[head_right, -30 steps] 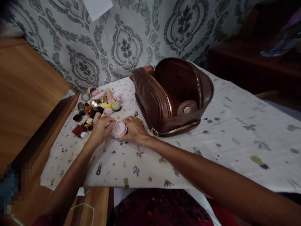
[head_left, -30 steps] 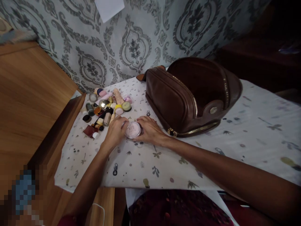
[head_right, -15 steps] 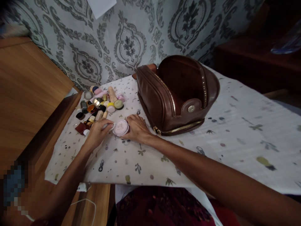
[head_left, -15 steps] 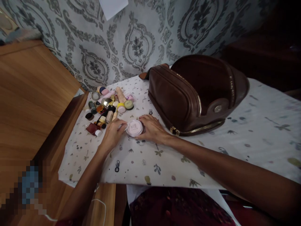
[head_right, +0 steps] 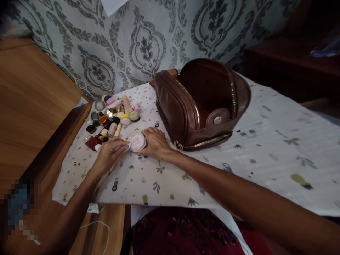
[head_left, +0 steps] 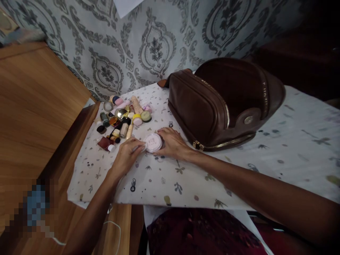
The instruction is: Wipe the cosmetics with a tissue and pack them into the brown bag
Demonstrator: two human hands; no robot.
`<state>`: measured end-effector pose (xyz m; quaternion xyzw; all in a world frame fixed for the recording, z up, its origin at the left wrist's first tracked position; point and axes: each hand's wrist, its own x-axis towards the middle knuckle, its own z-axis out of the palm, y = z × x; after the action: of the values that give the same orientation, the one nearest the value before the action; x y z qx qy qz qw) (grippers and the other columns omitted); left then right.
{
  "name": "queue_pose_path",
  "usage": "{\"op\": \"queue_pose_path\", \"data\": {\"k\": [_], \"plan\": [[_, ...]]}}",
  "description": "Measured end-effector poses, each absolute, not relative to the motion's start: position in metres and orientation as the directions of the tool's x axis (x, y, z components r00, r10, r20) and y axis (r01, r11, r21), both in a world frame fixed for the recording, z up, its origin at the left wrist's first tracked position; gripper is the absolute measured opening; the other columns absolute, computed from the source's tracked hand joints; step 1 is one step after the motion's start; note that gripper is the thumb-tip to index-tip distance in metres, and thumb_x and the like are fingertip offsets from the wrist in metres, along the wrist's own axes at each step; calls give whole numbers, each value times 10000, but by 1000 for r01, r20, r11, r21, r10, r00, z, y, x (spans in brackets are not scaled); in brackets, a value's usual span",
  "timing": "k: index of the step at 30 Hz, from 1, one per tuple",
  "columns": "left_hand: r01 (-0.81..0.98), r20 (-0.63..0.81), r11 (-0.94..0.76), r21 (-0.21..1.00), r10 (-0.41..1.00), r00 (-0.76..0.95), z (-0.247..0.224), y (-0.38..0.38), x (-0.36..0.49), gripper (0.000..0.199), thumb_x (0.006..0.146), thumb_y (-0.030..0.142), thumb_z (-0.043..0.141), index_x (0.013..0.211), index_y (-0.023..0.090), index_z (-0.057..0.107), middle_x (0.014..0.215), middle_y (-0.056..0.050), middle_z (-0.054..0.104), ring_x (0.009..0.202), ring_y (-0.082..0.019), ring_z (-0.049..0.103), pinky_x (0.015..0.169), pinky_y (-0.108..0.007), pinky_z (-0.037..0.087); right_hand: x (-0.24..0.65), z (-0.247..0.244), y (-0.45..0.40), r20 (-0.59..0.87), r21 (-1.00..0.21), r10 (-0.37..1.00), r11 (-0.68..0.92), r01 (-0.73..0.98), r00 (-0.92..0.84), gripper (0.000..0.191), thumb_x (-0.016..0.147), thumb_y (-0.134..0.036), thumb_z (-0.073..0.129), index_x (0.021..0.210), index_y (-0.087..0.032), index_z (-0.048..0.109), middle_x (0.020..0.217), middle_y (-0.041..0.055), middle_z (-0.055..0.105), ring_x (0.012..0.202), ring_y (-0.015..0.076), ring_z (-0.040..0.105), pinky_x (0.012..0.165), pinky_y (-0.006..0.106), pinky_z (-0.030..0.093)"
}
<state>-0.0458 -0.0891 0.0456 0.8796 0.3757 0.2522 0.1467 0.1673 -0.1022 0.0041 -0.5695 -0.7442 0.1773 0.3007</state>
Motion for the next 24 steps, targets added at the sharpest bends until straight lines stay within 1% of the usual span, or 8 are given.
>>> {"op": "queue_pose_path", "data": {"k": [4, 8, 13, 17, 24], "plan": [[583, 315, -683, 439, 725, 612, 47, -96, -44, 143, 921, 220, 604, 979, 193, 732, 874, -44, 661, 802, -159, 638, 723, -265, 502, 167, 6, -103, 253, -597, 949, 305, 741, -187, 570, 573, -404, 866, 1038, -175, 629, 1129, 115, 639, 1141, 325, 542, 956, 445, 450], [582, 316, -705, 406, 705, 634, 49, -102, -39, 148, 934, 209, 580, 993, 185, 714, 889, -48, 646, 818, -160, 631, 724, -263, 501, 168, 7, -103, 246, -596, 952, 295, 747, -179, 581, 578, -405, 864, 1046, -157, 626, 1143, 128, 640, 1136, 327, 546, 943, 446, 455], [568, 336, -756, 325, 654, 678, 49, -108, -30, 148, 948, 197, 553, 993, 175, 692, 912, -55, 625, 823, -160, 609, 725, -269, 499, 168, 6, -103, 263, -591, 945, 317, 741, -194, 558, 579, -383, 867, 1034, -170, 624, 1126, 117, 644, 1129, 318, 547, 951, 438, 442], [576, 322, -778, 253, 629, 708, 49, -110, -21, 164, 963, 199, 521, 994, 180, 681, 909, -55, 610, 828, -165, 591, 736, -282, 501, 168, 4, -102, 263, -589, 946, 312, 746, -188, 549, 576, -370, 872, 1027, -180, 622, 1119, 112, 644, 1117, 319, 549, 937, 436, 442], [575, 280, -797, 186, 604, 746, 51, -110, 0, 198, 977, 217, 483, 926, 185, 671, 919, -59, 602, 871, -181, 580, 775, -306, 501, 167, 5, -102, 240, -599, 954, 289, 747, -178, 519, 574, -332, 862, 1002, -173, 615, 1108, 121, 645, 1113, 321, 555, 934, 428, 436]]}}
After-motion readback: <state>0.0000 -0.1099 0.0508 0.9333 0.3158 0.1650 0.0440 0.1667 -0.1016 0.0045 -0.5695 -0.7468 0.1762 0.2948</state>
